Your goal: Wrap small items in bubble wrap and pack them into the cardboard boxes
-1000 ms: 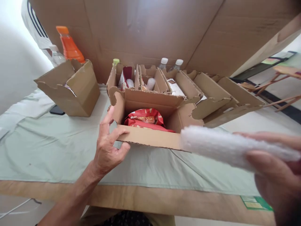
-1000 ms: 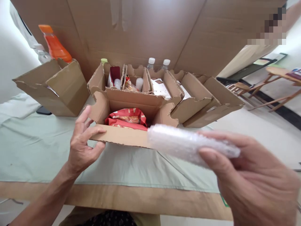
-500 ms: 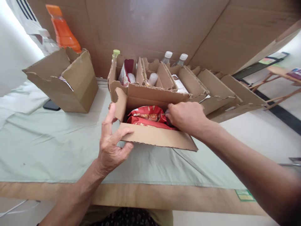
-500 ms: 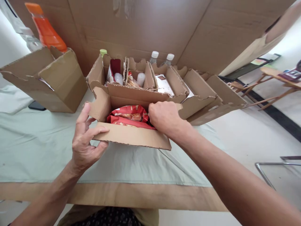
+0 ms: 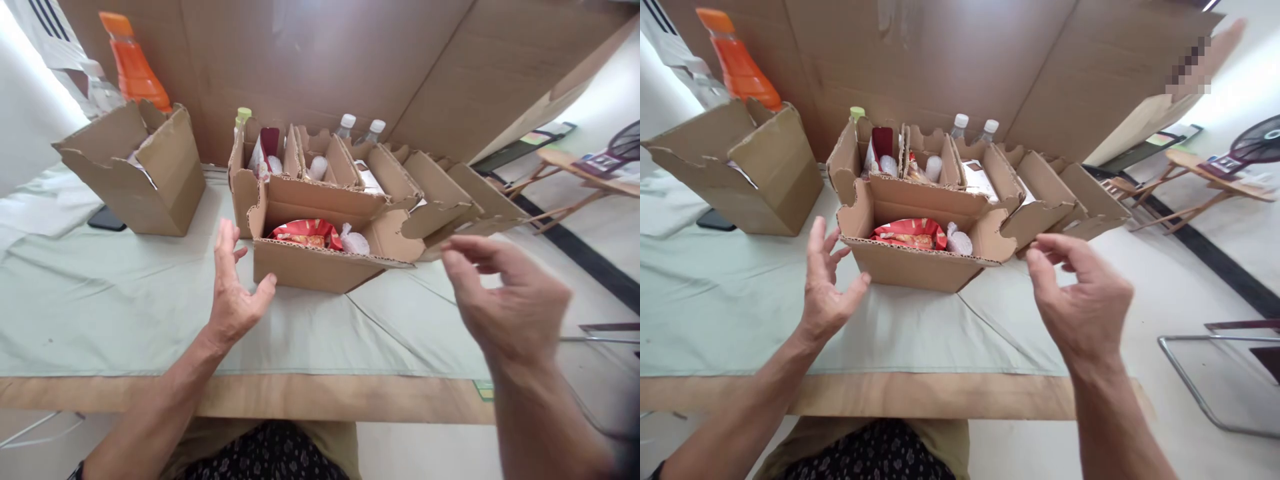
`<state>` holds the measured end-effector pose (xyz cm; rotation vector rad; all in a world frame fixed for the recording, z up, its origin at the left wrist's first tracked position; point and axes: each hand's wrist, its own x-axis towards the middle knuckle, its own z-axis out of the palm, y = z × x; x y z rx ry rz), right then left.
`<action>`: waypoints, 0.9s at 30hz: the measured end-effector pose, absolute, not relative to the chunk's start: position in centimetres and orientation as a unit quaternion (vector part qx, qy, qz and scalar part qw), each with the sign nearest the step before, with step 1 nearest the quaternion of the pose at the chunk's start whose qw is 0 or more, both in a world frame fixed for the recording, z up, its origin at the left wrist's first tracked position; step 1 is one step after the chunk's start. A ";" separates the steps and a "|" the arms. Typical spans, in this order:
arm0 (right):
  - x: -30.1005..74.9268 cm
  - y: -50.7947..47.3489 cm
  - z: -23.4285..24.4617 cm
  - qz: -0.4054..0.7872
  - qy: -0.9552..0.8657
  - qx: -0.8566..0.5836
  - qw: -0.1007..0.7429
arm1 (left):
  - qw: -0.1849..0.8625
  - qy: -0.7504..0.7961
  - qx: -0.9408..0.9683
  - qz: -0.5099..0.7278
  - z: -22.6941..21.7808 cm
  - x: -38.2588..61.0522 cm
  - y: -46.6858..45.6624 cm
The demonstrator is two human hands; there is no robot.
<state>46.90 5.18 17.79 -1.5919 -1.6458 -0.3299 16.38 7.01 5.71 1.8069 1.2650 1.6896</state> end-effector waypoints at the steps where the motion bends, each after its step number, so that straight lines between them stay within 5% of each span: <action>1: 47.3 4.9 16.5 -0.069 -0.641 -0.635 0.426 | 0.206 0.452 0.633 0.594 5.5 16.5 7.3; 7: 45.0 7.5 9.2 0.257 -0.660 -0.553 0.439 | 0.378 0.419 0.627 0.537 5.6 16.9 9.1; 17: 43.3 -7.5 10.0 0.127 -0.638 -0.609 0.453 | 0.386 0.491 0.596 0.504 4.5 15.9 -7.2; 27: 41.8 -3.0 12.6 0.122 -0.602 -0.569 0.546 | 0.347 0.394 0.623 0.579 11.0 17.2 -1.6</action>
